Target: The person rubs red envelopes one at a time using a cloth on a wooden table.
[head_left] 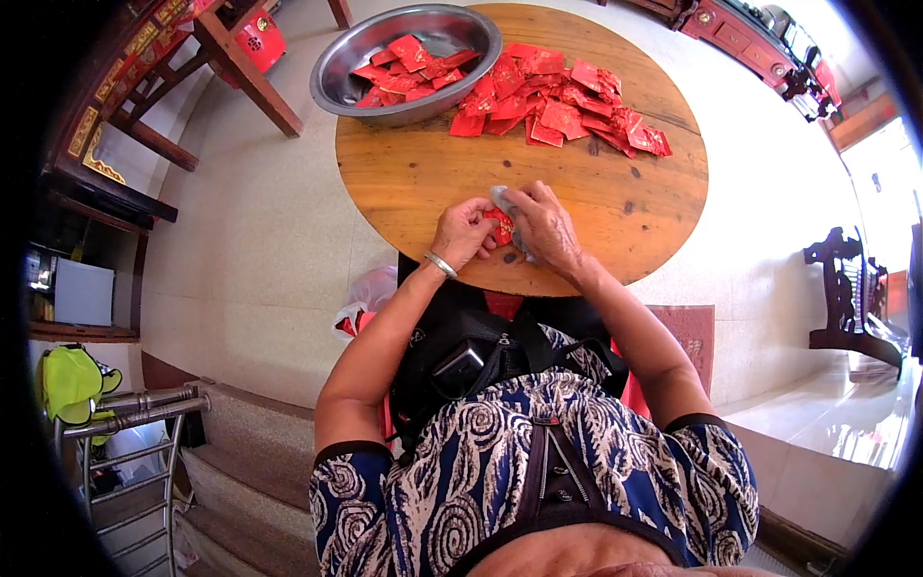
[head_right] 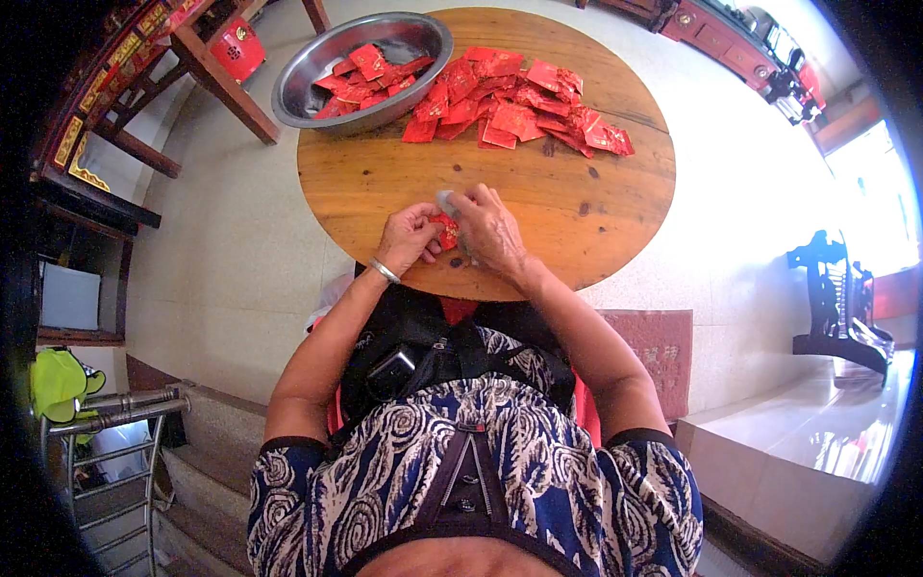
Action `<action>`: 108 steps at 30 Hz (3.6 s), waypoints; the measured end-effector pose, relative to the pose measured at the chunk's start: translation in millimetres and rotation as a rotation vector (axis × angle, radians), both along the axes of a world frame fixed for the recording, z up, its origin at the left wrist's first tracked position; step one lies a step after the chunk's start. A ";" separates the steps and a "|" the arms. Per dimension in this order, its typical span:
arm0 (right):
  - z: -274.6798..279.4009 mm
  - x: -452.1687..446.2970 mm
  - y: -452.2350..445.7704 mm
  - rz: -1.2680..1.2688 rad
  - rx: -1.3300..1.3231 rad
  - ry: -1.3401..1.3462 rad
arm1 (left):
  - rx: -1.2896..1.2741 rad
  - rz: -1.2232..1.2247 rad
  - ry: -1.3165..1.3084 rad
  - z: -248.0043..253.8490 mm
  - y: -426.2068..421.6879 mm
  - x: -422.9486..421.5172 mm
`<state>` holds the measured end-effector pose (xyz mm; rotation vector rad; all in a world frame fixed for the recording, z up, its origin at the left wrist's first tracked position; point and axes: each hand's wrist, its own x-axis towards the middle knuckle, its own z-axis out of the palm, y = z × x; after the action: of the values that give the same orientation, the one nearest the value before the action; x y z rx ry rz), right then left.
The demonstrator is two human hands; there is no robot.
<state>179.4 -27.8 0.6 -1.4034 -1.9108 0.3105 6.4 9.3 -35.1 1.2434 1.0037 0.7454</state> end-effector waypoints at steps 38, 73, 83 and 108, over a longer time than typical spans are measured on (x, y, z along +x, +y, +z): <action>-9.2 56.1 16.6 -0.328 -0.035 -0.140 | -0.023 -0.010 -0.005 4.3 -1.6 -1.7; -15.3 28.4 12.5 -0.167 0.015 -0.157 | -0.035 -0.019 -0.043 0.2 0.1 -1.7; -16.6 35.3 13.6 -0.182 0.042 -0.169 | -0.056 -0.014 -0.045 2.5 -0.1 -0.6; -11.2 -3.7 -0.6 0.005 0.024 0.026 | -0.032 0.003 0.029 6.3 -0.7 2.7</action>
<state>175.7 -28.4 -10.6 -1.3731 -1.8910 0.3058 9.0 8.5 -28.8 1.2284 1.0376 0.7126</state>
